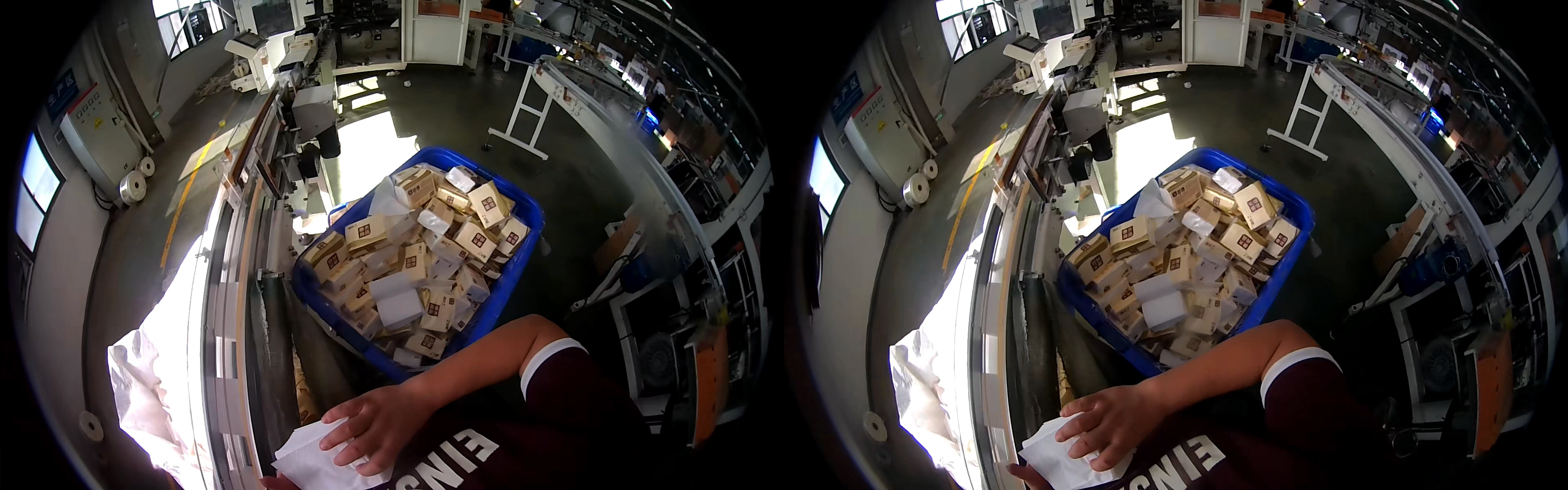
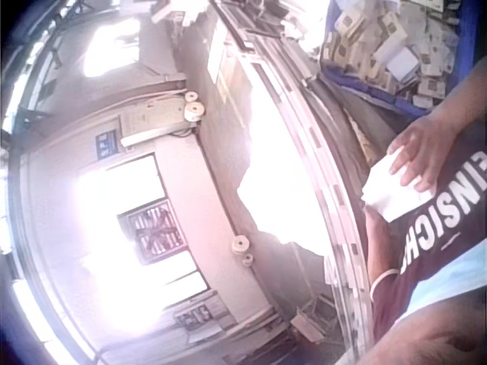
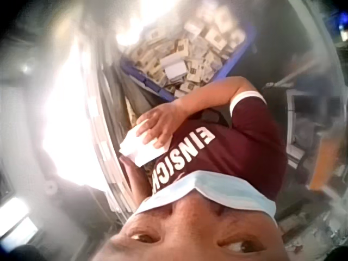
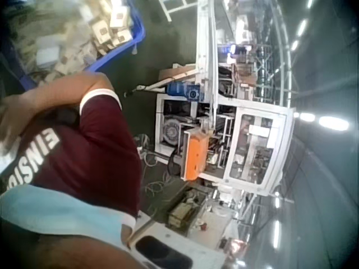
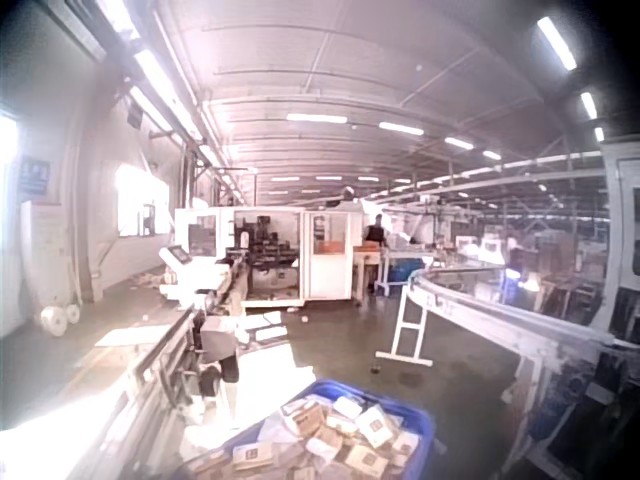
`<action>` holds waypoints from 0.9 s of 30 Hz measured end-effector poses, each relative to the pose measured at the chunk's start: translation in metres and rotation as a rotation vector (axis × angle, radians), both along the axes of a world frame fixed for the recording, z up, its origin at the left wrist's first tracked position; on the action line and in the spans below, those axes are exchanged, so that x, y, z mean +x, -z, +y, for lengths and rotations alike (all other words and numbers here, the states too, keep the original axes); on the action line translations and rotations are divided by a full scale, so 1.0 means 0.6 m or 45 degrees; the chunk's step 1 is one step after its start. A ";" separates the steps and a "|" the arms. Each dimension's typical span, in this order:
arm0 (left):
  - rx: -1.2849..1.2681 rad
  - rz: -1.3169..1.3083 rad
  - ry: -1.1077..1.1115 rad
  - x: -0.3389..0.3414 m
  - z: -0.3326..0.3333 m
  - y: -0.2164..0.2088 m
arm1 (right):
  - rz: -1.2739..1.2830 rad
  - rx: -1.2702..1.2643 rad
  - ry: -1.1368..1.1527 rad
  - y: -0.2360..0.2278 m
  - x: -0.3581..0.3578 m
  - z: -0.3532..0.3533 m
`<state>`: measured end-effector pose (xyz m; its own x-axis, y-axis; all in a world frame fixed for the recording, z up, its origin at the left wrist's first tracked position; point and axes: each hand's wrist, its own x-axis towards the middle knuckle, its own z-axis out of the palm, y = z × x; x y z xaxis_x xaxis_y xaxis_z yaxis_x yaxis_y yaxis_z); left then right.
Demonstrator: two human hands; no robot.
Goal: The person takes wrapped stacks of paper products from a blue bin, unwraps the plastic film by hand, and places the unwrapped paper stacks onto a moving conveyor belt at a manufacturing station.
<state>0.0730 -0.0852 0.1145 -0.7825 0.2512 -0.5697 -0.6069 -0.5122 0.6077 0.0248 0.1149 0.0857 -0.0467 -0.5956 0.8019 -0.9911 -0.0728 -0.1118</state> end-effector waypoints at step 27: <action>-0.694 0.434 0.273 0.066 -0.083 0.070 | -2.185 -0.052 0.029 0.069 0.058 -0.049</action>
<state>0.1126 -0.1350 0.0726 -0.9058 0.1679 -0.3892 -0.3895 0.0324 0.9205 0.0593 0.0857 0.0442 -0.8101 -0.5648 -0.1574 0.2507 -0.0910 -0.9638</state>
